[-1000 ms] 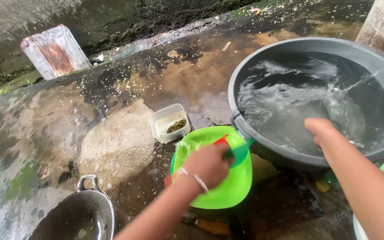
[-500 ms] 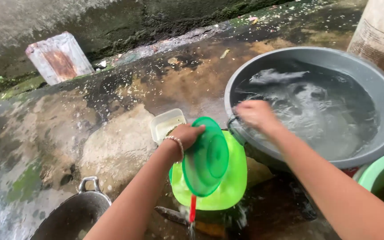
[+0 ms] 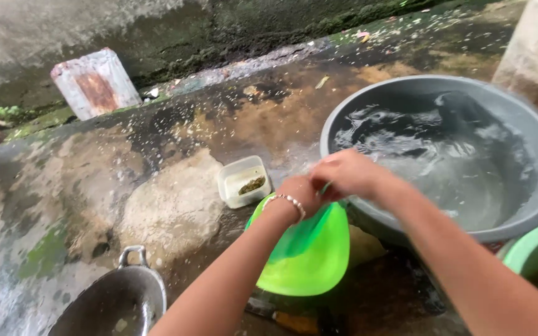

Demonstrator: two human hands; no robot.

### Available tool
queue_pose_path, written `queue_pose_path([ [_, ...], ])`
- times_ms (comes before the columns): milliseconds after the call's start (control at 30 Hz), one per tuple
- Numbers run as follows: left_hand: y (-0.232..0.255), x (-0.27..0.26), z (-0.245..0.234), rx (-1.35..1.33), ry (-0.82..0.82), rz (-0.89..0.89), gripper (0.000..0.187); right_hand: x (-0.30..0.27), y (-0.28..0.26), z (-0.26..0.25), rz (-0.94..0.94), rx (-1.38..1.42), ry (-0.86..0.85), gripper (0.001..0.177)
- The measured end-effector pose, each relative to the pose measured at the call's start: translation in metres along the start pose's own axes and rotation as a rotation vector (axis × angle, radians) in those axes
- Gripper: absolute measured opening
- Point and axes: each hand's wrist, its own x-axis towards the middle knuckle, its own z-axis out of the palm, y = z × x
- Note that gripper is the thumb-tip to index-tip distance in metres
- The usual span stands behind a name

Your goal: Washing various kitchen utensils, plates, and a pot in a basin of water.

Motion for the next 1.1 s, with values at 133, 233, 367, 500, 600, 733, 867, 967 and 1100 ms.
queue_pose_path([
  [133,-0.008,0.001,-0.024,0.157,-0.053,0.198,0.041,0.014,0.024,0.006,-0.369,-0.592,0.174,0.031],
  [233,-0.007,0.027,-0.06,0.19,-0.071,0.161,0.035,-0.016,0.023,0.015,-0.663,-0.346,0.189,0.032],
  [367,0.044,0.073,-0.11,0.45,0.145,0.408,0.035,-0.082,0.003,0.013,-0.863,-0.454,0.477,0.079],
  [500,0.134,0.104,-0.084,-0.714,0.126,0.001,0.055,-0.088,0.004,-0.026,-0.847,-0.728,0.762,0.094],
  [600,0.19,0.118,-0.032,-0.947,0.174,-0.09,0.086,-0.059,0.027,-0.085,-0.599,-0.741,0.935,0.078],
  [733,0.198,0.192,0.118,-1.363,0.024,-0.026,0.088,0.0,0.096,-0.183,-0.416,-0.547,1.012,0.053],
  [867,0.168,0.202,0.235,-0.514,0.473,0.032,0.105,0.075,0.199,-0.276,-0.174,-0.063,1.042,0.033],
  [967,0.176,0.178,0.244,0.162,0.602,0.181,0.102,0.101,0.233,-0.308,0.035,0.06,1.065,0.033],
  [1100,0.234,0.123,0.181,0.738,-0.256,0.357,0.039,0.111,0.239,-0.326,0.153,-0.327,1.024,0.036],
])
